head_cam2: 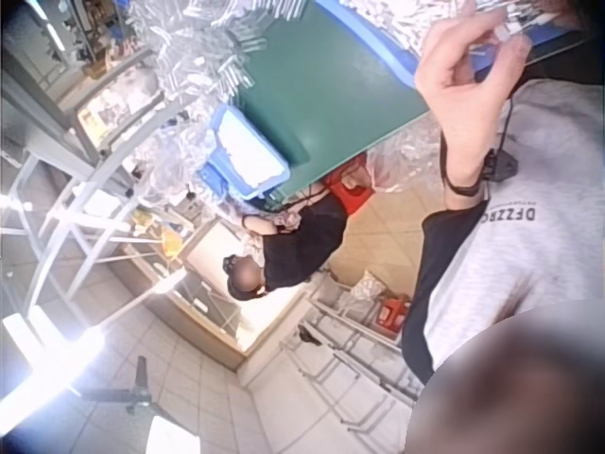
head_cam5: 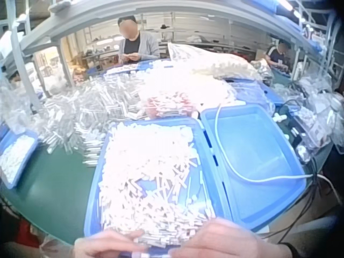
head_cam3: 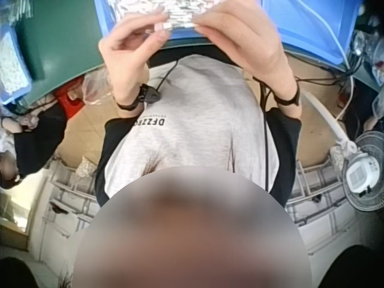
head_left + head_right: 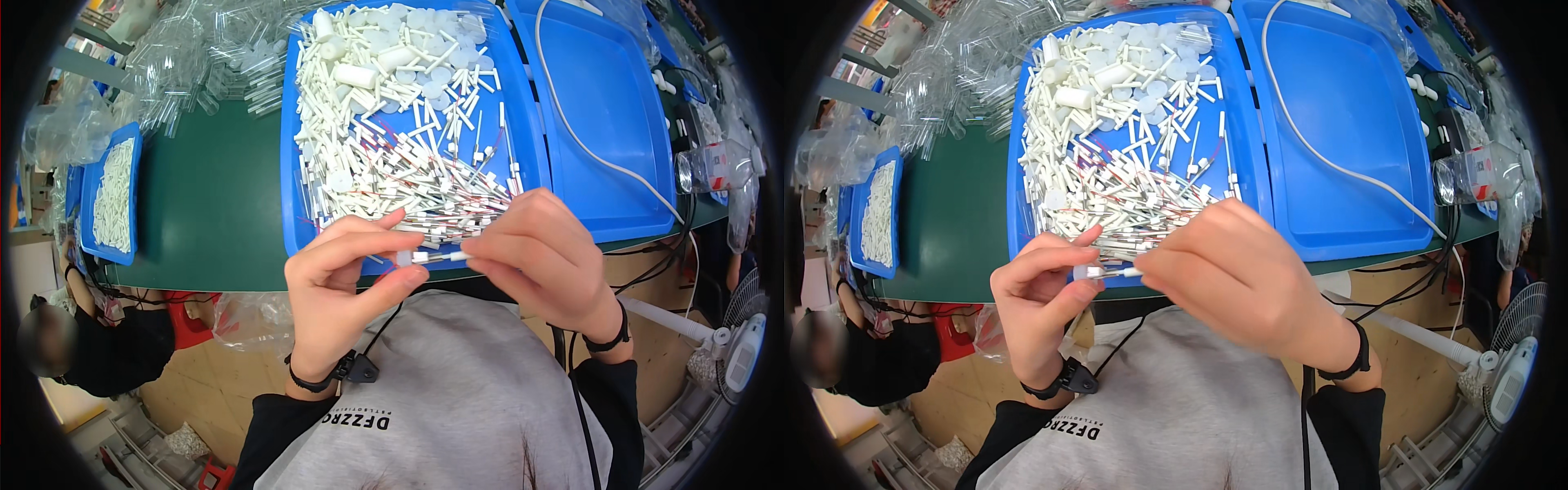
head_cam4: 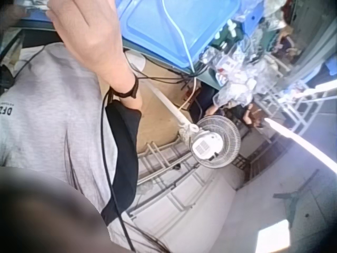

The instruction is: Assembling small plastic valves and tubing for hydration or filtration systems at an assembly workstation.

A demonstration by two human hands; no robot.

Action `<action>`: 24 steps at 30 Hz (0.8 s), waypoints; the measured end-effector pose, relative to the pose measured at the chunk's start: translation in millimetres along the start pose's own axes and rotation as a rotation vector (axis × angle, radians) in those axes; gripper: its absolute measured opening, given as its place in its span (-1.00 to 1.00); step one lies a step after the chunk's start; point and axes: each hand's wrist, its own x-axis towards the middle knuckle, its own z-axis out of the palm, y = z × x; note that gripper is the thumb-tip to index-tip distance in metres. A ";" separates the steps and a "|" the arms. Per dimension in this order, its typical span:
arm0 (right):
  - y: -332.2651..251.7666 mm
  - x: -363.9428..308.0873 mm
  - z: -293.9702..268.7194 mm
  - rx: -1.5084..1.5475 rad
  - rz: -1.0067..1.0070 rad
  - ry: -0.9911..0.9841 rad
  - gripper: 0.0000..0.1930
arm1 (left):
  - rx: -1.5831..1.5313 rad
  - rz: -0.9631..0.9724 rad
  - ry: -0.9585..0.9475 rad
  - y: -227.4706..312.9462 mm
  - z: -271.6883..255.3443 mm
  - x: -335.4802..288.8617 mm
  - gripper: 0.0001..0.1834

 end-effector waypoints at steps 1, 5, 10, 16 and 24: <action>-1.3 0.6 1.7 0.000 0.001 0.001 -0.71 | -0.006 0.010 -0.030 0.0 1.8 0.8 -0.64; -5.1 -0.5 5.1 0.087 0.071 0.045 -0.76 | 0.009 0.048 -0.072 0.7 4.8 1.5 -0.63; -12.2 -1.1 3.5 0.212 0.243 0.025 -0.79 | 0.057 0.078 -0.070 3.2 8.5 2.4 -0.63; -12.1 -6.1 4.0 0.270 0.295 0.042 -0.83 | 0.041 0.034 -0.081 3.4 10.5 1.8 -0.60; -8.2 -18.9 -8.0 0.218 0.368 0.142 -0.81 | 0.209 0.064 -0.154 13.4 21.2 11.6 -0.57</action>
